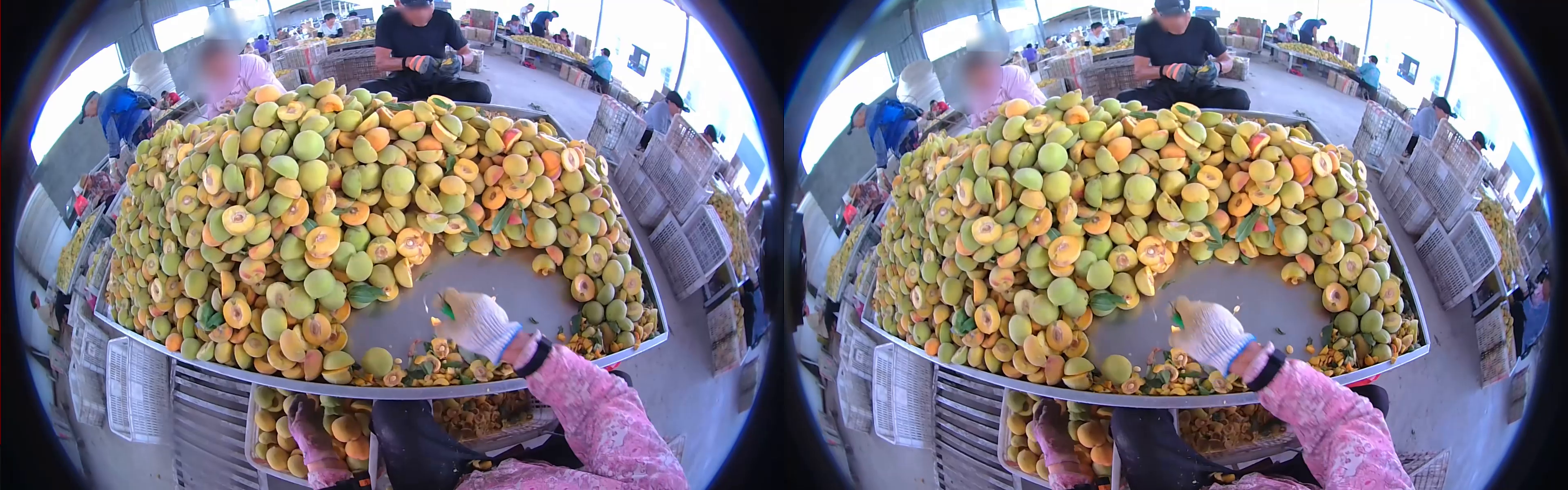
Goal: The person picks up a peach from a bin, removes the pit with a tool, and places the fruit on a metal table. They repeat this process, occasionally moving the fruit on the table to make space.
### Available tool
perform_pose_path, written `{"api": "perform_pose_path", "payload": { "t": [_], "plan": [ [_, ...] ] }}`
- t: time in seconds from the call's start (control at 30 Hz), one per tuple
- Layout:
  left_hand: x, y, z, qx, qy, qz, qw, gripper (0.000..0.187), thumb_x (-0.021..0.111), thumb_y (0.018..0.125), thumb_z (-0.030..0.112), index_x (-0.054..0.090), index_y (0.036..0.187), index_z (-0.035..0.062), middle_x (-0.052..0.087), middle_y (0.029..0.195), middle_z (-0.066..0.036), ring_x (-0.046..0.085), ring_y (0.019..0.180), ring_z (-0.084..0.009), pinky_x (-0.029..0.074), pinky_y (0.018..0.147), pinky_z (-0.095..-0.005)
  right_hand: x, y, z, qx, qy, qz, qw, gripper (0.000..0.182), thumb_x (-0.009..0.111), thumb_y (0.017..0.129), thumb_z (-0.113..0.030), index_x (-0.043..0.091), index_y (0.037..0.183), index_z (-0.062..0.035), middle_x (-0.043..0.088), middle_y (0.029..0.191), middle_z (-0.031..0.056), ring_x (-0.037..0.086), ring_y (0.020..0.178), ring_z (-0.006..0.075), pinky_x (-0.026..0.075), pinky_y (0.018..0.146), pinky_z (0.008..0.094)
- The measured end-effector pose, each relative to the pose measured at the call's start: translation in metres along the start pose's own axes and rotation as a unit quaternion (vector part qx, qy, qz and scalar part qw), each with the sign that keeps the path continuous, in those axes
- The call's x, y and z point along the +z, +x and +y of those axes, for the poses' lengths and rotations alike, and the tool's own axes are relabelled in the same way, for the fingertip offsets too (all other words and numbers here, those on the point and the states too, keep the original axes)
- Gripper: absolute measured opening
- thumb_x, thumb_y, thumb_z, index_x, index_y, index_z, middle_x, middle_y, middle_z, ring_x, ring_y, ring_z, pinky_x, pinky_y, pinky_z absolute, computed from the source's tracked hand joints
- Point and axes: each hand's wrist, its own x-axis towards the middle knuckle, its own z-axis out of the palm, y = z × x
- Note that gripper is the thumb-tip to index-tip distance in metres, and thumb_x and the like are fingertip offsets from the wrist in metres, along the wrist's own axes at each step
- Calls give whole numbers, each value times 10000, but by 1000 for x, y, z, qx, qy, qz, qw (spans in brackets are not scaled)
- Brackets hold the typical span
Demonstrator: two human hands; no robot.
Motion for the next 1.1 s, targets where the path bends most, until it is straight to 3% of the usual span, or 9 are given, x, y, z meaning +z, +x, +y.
{"api": "perform_pose_path", "payload": {
  "t": [0.3,0.4,0.5,0.53,0.7,0.8,0.87,0.93,1.1],
  "plan": [
    [-12,-70,11,36,42,-23,998,257,564,901,112,614,1133,15,643,1050,-85,627,980,-220,540,773,-340,79,127,15,-32,-36,62,997,384,591,775,-132,516,1126,5,667,805,221,668,761,377,539,657,436],
    [12,-99,26,49,49,-50,996,283,572,902,139,603,1146,-1,644,1078,-102,635,979,-229,538,794,-337,36,85,9,61,144,-61,986,684,779,611,-259,499,1179,1,658,811,188,671,785,369,537,731,404],
    [44,-132,32,40,37,-137,989,365,593,899,233,577,1169,-12,633,1131,-142,627,997,-248,533,814,-354,15,9,-8,10,205,-92,974,658,812,577,-246,528,1149,-91,658,890,171,665,853,325,520,765,398],
    [64,-149,36,39,31,-179,983,412,596,910,276,563,1204,-11,619,1177,-155,623,1008,-266,522,854,-382,3,-17,-22,14,216,-121,969,695,820,611,-215,556,1244,-104,678,960,86,660,869,212,518,799,325],
    [115,-192,5,-185,-135,-270,935,524,583,955,331,458,1365,29,578,1279,-113,581,1141,-257,489,948,-394,1,-116,-53,-97,59,-67,991,529,700,743,-137,547,1250,-143,662,1067,129,671,872,339,536,745,411],
    [114,-210,-9,198,332,-373,844,537,563,962,369,453,1376,44,579,1277,-114,569,1153,-244,479,966,-388,9,-160,-55,-133,-16,-49,990,538,700,738,-129,551,1253,-160,656,1040,128,669,879,319,536,759,407],
    [113,-223,-10,1,73,-358,931,482,575,945,401,530,1275,51,599,1228,-135,577,1130,-284,479,974,-427,-7,-173,-47,-105,161,-71,979,542,711,724,-134,561,1245,-146,663,1013,131,671,860,315,537,756,381],
    [108,-222,-12,-178,-192,-304,916,468,590,929,422,555,1206,46,616,1182,-160,586,1108,-321,474,984,-446,-8,-187,-33,16,293,-54,954,459,760,740,-294,587,1120,-105,664,864,138,669,819,320,524,734,375],
    [107,-237,-7,-140,-169,-311,925,401,577,941,402,608,1100,35,635,1099,-161,593,1072,-342,509,898,-500,-5,-210,-29,39,144,-148,978,463,750,712,-392,571,988,-66,652,841,193,650,860,388,508,736,453]
  ]
}}
